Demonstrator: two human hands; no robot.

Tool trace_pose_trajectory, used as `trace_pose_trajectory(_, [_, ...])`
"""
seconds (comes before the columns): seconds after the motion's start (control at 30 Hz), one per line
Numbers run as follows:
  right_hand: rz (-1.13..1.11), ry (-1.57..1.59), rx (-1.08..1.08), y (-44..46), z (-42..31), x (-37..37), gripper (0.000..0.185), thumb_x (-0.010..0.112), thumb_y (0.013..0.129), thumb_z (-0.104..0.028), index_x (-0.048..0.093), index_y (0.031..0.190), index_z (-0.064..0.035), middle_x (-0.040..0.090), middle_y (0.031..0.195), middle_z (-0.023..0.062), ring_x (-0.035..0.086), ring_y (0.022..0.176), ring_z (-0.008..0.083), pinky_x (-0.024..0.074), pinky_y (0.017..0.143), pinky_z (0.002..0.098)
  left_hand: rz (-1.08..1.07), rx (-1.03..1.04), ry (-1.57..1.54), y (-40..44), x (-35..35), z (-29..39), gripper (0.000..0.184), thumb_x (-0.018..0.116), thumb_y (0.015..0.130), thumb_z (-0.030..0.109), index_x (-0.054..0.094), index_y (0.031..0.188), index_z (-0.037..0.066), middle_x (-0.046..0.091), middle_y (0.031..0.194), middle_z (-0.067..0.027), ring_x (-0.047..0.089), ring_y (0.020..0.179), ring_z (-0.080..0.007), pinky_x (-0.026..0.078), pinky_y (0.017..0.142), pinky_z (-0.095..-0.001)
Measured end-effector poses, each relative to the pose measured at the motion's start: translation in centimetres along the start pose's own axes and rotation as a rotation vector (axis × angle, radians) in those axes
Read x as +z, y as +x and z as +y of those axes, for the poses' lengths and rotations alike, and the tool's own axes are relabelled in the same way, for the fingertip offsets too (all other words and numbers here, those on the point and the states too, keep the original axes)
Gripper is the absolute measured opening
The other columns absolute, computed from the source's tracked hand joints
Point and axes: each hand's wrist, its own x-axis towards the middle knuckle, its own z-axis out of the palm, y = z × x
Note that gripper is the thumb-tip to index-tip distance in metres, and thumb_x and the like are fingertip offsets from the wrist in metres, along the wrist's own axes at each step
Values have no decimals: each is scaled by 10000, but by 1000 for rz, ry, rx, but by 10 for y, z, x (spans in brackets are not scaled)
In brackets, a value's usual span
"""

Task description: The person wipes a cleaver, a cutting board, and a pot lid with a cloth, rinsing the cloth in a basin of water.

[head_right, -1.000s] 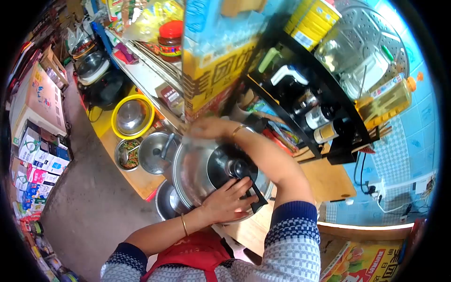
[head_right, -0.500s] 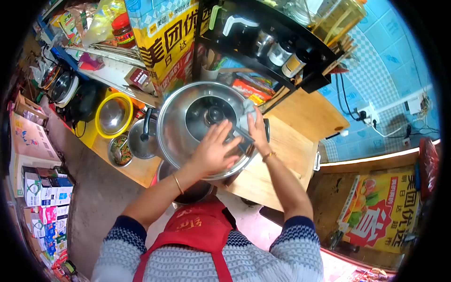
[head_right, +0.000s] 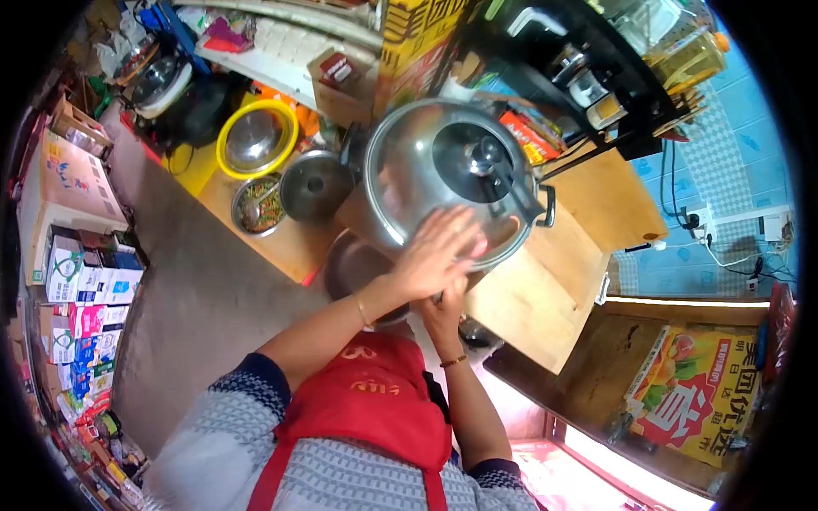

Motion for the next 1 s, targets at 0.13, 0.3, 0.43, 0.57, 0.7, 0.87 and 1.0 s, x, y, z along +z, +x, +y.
trace_pose_trajectory(0.13, [89,226,483,-44,26,20,506,626,767,-88,480,1241,14,511,1231,190,482,1144,336,366,996,383,282,-293,-230,-67,-10,-39,497,502,909,165,388,1346,-41,377,1400,-226,380,1298,-351,307,1078,-415])
trace_pose_trajectory(0.3, [385,379,618,-13,97,51,434,500,904,-44,393,1324,-10,513,1187,102,500,1071,201,424,914,308,343,-435,-240,-105,-19,-68,458,418,963,184,365,1355,-46,391,1382,-233,385,1278,-373,312,1066,-419])
trace_pose_trajectory(0.43, [85,-182,557,10,153,102,426,544,906,-173,442,1282,-2,547,1154,151,513,1076,277,419,925,375,301,-550,-191,-138,-3,-97,462,435,959,188,368,1353,-45,393,1373,-244,385,1267,-393,318,1056,-422])
trace_pose_trajectory(0.57, [89,-672,445,-16,132,145,462,599,877,-254,491,1248,-2,595,1078,229,519,1086,363,403,933,453,335,-693,-242,-171,12,-104,446,455,952,172,390,1336,-44,398,1370,-242,398,1250,-397,326,1047,-416])
trace_pose_trajectory(0.7, [-117,-381,448,-20,111,196,606,600,841,-245,371,1345,0,446,1263,242,367,1230,410,241,1049,522,338,-789,-248,-189,25,-115,452,470,950,182,393,1335,-42,405,1363,-239,398,1252,-395,327,1046,-416])
trace_pose_trajectory(0.87, [-125,-612,115,28,63,250,672,591,841,-280,305,1397,-31,350,1388,221,311,1304,395,221,1096,531,347,-804,-170,-178,10,-153,455,485,948,207,405,1325,-35,396,1370,-241,394,1259,-399,333,1045,-415])
trace_pose_trajectory(1.0, [-139,-687,-105,91,75,282,620,606,834,-287,377,1368,-69,394,1367,204,395,1244,382,305,1038,493,343,-763,-138,-173,15,-185,463,486,944,224,401,1319,-34,371,1385,-249,376,1268,-408,323,1055,-422])
